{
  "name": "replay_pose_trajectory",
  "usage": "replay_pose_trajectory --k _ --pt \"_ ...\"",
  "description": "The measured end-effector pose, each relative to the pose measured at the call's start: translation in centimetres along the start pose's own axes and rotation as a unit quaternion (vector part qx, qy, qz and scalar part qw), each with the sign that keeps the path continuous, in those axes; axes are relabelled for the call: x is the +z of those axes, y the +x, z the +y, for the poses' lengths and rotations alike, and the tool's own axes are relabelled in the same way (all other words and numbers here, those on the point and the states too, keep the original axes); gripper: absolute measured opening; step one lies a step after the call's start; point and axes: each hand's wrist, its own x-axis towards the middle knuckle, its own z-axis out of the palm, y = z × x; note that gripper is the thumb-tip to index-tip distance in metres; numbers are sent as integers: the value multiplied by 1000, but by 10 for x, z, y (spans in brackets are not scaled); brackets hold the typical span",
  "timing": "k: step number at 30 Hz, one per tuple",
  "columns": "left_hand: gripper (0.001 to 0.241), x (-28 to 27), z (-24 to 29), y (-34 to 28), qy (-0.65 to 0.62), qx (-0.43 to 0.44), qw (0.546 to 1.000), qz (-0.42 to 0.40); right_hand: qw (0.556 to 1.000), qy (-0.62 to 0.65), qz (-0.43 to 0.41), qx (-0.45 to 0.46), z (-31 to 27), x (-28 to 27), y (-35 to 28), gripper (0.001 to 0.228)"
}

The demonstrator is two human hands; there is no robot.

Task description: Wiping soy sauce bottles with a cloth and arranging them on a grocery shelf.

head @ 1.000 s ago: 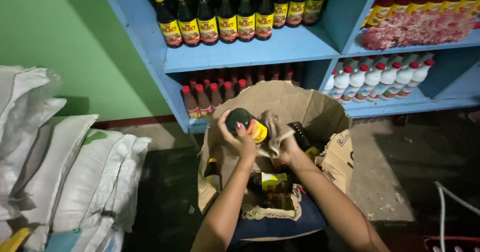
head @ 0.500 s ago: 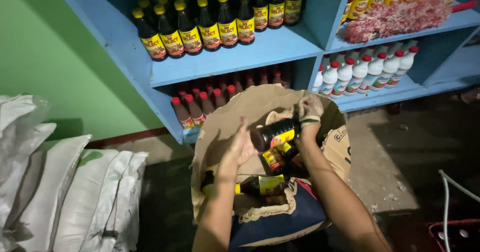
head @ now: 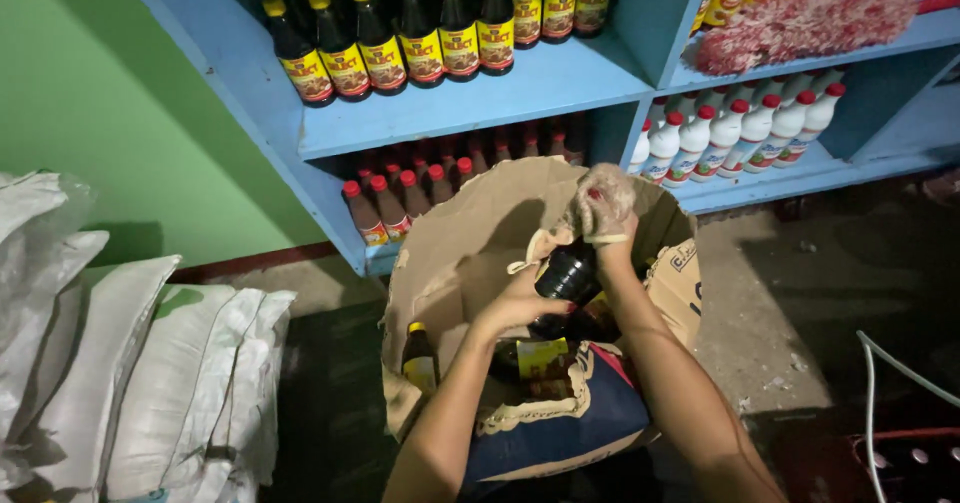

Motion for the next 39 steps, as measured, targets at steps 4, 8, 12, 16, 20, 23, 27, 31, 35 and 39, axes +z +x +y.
replay_pose_trajectory --k 4,8,12,16,20,23,27,31,35,39 --pt "60 -2 8 -6 13 27 999 22 653 638 64 404 -69 -47 33 27" --pt "63 -2 11 -10 -321 -171 929 -63 381 851 -1 360 -144 -123 71 39" --pt "60 2 -47 5 -288 -214 932 -58 297 930 -136 170 -81 -63 40 29" --pt "54 21 -30 5 -112 -116 986 45 397 826 -110 383 -19 -16 4 39" --pt "68 27 -18 7 -43 41 997 43 508 738 -62 440 -36 -34 16 53" --pt "79 33 -27 11 21 75 991 108 283 926 -154 199 -53 -58 32 42" --pt "79 42 42 -20 271 -15 943 194 801 463 -47 376 -55 -35 39 36" --pt "73 19 22 -2 275 19 922 272 564 685 96 451 -78 -44 39 18" --pt "77 9 18 -1 175 110 907 366 518 692 -48 501 -90 -87 46 41" --pt "83 25 59 -16 272 34 876 396 467 736 -248 423 -35 -8 -28 26"
